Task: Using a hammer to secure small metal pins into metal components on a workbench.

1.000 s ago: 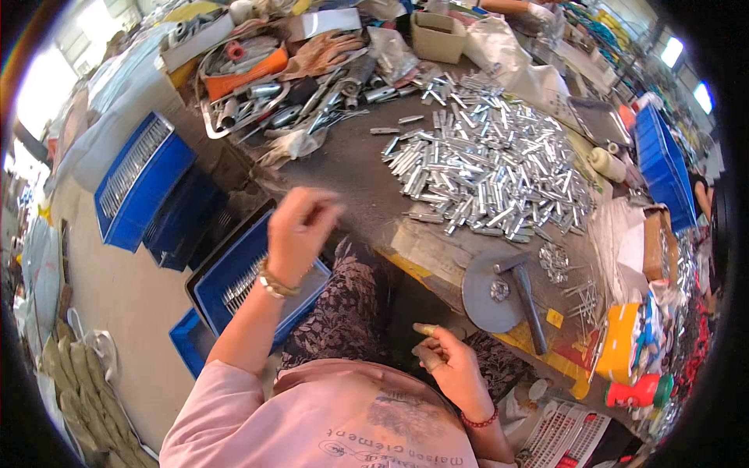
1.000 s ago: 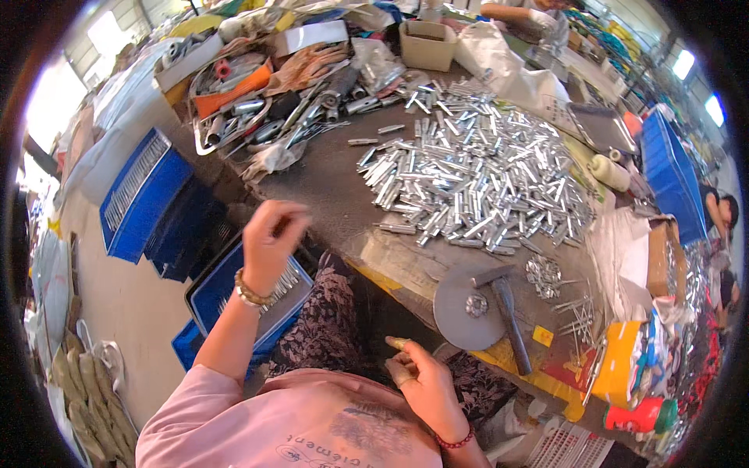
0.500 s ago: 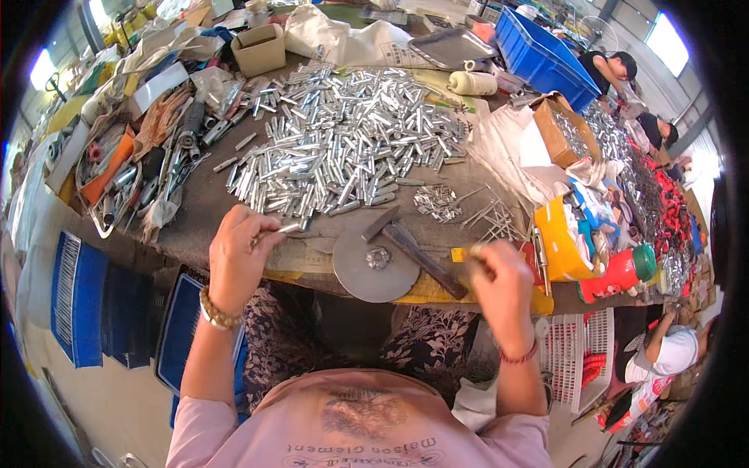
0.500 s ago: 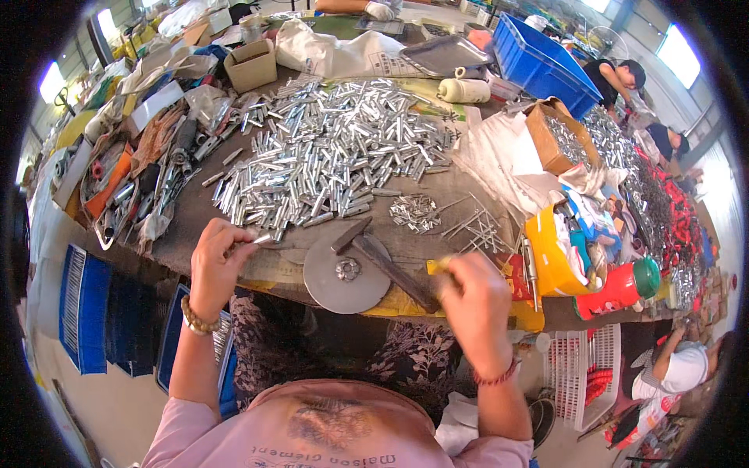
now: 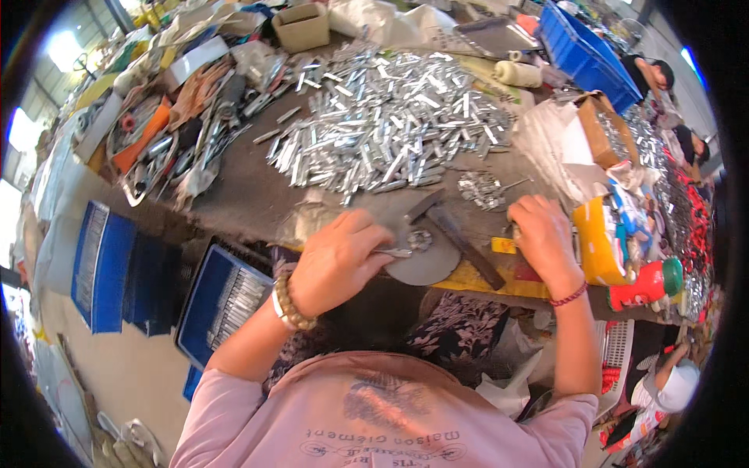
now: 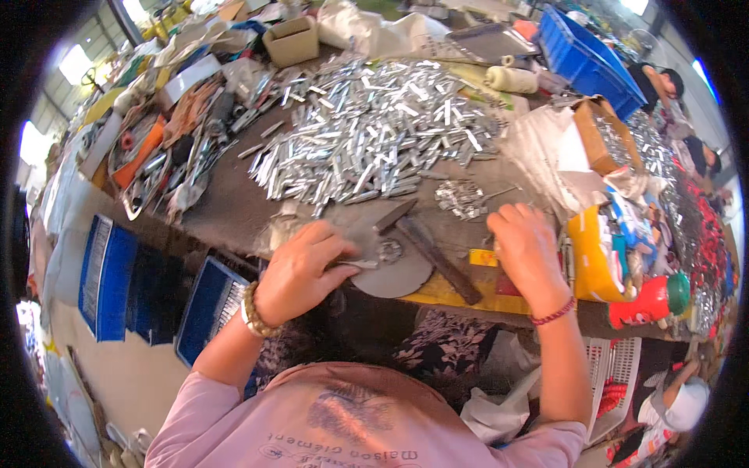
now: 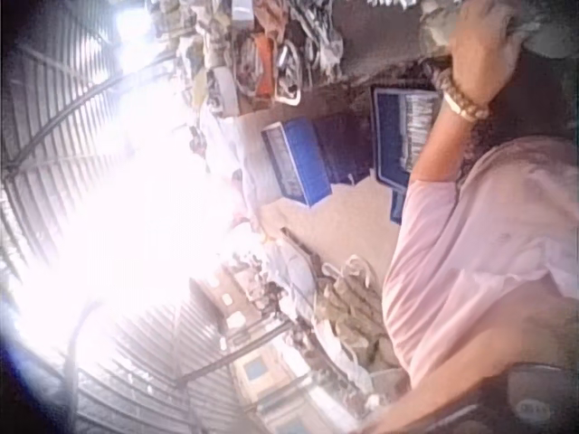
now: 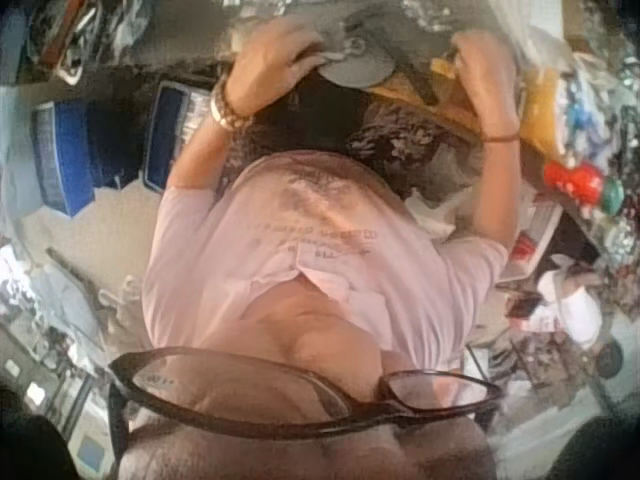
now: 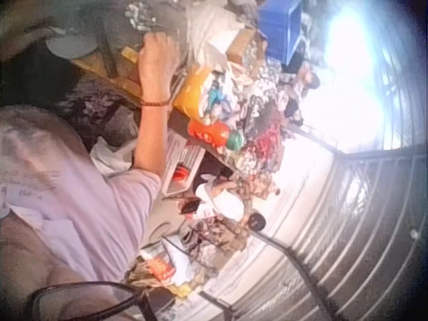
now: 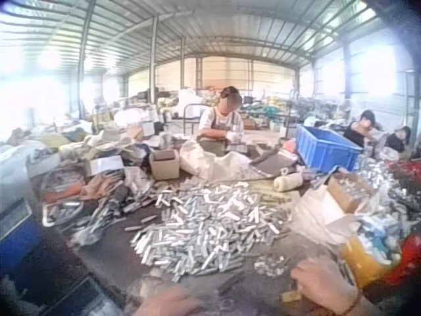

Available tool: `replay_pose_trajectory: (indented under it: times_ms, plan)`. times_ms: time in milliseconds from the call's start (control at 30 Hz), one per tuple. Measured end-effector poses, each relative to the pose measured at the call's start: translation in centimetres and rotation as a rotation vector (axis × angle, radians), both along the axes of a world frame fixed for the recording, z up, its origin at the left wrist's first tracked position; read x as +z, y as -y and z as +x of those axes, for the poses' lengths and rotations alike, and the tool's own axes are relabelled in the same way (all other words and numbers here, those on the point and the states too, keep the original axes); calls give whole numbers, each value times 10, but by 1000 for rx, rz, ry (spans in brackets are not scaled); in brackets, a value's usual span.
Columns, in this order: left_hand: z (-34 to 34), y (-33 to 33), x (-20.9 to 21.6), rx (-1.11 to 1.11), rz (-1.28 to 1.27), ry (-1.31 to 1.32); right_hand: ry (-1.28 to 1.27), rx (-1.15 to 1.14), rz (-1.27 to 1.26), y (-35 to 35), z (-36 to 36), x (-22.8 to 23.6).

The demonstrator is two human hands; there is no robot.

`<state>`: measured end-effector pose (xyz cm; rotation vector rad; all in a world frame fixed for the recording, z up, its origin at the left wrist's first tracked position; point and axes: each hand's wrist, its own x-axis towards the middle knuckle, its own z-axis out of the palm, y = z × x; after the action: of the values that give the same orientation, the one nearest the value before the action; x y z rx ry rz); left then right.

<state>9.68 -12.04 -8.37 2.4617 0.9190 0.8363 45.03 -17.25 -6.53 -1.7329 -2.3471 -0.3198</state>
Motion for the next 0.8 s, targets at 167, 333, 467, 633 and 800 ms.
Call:
replay_pose_trajectory:
  times_ms: [167, 333, 467, 633, 800]
  plan:
    - [6, -4, -9, -60, 16, 43, -66, 62, 20, 4, -14, -4]
    - [3, -4, -13, -50, -27, 46, -437, 97, 136, 22, -69, -4]
    - [5, -4, -13, -29, -29, 73, -493, 84, 40, 35, -113, -13]
    - [3, -6, -14, -34, -29, 51, -395, 67, 74, 32, -122, -18]
    - [2, -3, -14, -38, 3, 48, -366, 106, 98, 28, -120, -18]
